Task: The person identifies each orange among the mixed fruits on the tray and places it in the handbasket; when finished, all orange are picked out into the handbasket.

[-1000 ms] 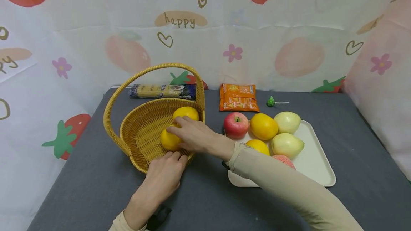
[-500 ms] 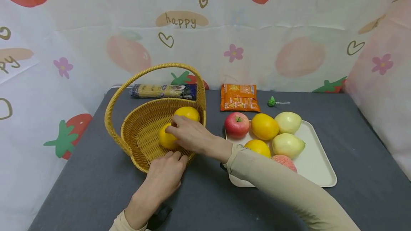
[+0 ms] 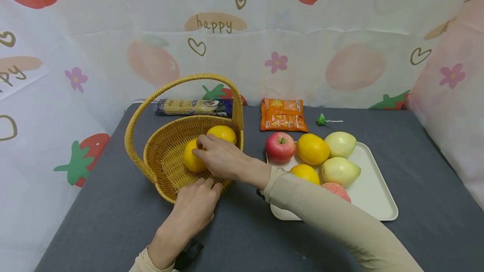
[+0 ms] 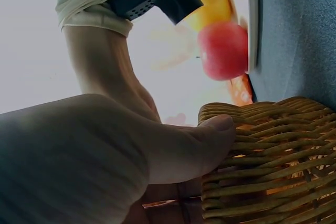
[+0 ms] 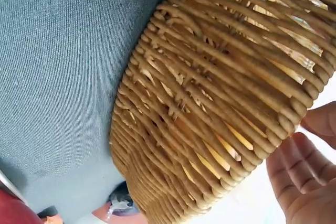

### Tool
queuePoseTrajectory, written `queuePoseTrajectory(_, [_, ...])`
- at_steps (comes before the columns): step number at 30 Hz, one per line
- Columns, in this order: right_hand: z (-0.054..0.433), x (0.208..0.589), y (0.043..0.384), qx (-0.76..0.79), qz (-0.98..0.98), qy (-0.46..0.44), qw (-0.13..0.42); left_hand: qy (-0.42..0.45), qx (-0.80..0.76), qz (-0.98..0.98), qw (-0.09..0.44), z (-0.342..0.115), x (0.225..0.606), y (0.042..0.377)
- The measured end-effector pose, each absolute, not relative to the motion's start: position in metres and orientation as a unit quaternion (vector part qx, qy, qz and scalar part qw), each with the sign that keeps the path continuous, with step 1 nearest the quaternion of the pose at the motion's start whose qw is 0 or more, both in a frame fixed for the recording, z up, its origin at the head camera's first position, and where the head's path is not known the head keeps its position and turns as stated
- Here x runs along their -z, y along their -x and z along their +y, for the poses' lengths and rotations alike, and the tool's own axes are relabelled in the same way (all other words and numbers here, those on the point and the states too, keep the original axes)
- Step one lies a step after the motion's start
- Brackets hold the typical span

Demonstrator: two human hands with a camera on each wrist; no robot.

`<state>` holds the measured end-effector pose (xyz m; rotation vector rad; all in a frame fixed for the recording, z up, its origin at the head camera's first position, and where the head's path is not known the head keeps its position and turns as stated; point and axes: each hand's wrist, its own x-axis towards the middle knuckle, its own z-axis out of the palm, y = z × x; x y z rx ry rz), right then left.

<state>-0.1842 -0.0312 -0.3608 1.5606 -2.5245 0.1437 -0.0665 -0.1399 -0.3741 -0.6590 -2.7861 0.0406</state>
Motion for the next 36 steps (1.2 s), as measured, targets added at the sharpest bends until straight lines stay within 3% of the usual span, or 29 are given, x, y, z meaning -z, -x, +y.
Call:
queuePoseTrajectory(13, [-0.0332, 0.3655, 0.1894, -0.014, -0.849, -0.528, 0.010, 0.225, -0.012, -0.969, 0.104, -0.1405, 0.3720, 0.0667])
queuePoseTrajectory(22, [-0.0369, 0.3647, 0.1912, 0.011, -0.854, -0.518, -0.043, 0.227, -0.010, -0.967, 0.116, -0.1406, 0.3725, 0.0673])
queuePoseTrajectory(36, [-0.0354, 0.3665, 0.1933, 0.002, -0.853, -0.519, -0.054, 0.226, -0.012, -0.968, 0.110, -0.1404, 0.3721, 0.0670])
